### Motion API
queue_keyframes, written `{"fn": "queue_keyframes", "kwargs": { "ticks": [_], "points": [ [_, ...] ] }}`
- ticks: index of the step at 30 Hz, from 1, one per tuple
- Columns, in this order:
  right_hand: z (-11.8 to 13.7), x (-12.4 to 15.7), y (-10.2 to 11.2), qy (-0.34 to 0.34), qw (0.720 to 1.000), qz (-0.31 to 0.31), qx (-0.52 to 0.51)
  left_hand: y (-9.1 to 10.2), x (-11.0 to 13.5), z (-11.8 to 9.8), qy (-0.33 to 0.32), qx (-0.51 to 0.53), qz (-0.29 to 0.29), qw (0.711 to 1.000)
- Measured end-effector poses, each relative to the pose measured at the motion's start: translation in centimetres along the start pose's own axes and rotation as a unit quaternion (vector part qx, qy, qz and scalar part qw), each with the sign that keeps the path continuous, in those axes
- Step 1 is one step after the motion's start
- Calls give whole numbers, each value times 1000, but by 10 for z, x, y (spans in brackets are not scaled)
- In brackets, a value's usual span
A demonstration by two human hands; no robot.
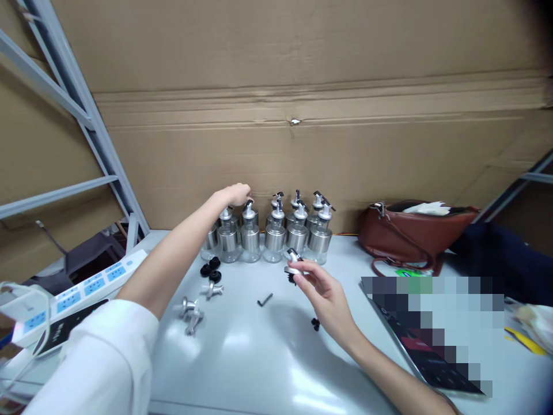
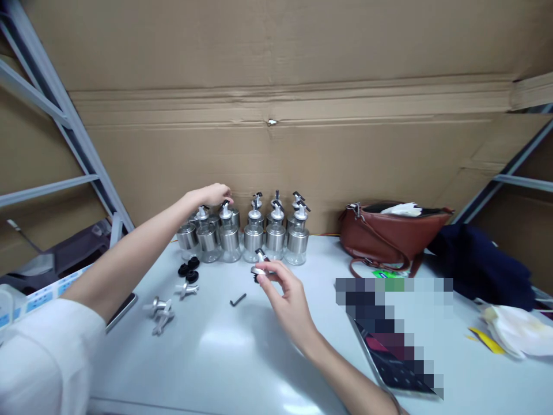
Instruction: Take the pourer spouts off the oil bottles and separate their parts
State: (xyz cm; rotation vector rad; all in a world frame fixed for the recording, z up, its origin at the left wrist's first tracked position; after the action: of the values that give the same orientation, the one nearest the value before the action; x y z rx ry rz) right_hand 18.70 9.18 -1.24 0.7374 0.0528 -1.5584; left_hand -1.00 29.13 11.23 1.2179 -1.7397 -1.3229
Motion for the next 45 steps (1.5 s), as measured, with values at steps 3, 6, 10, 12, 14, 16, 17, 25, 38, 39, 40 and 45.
{"fn": "queue_keyframes", "kwargs": {
  "ticks": [3,6,10,12,14,16,17,25,38,39,40,45],
  "points": [
    [2,0,6,5,998,-63,10,29,13,0,-2,12,-71,997],
    [5,1,11,32,992,-120,37,68,33,-3,-43,94,-208,973],
    [6,2,12,56,986,-148,53,102,76,-16,-186,363,-433,804],
    [5,3,9,52,988,-139,37,100,102,-26,-255,469,-476,699],
    [5,3,7,48,992,-117,9,84,129,-35,-275,536,-490,631],
    [6,4,5,54,994,-96,-14,58,152,-44,-263,568,-478,616],
    [7,5,4,61,994,-90,-19,42,160,-48,-236,589,-440,636],
    [15,13,-3,135,989,-25,-50,-90,197,-74,-22,759,-102,643],
    [34,7,-6,185,982,23,-20,-124,195,-80,-114,759,-31,641],
    [39,5,-7,199,979,33,-10,-124,195,-80,-125,754,-28,644],
    [44,3,-7,211,976,43,-2,-124,195,-80,-132,746,-26,652],
    [62,-1,-12,253,965,53,38,-120,201,-79,-119,695,-57,706]
  ]
}}
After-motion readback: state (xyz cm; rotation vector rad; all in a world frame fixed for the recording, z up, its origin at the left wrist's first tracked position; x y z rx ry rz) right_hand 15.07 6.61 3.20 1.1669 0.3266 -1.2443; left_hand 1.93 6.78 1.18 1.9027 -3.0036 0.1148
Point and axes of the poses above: each hand's wrist, its own x-axis away from the middle knuckle, its own y-axis out of the back of the hand, z = x × y, the point moved 4 cm from there along -x, towards the middle knuckle, and after that the axes turned 15 degrees about x, right-handed, at the moved point
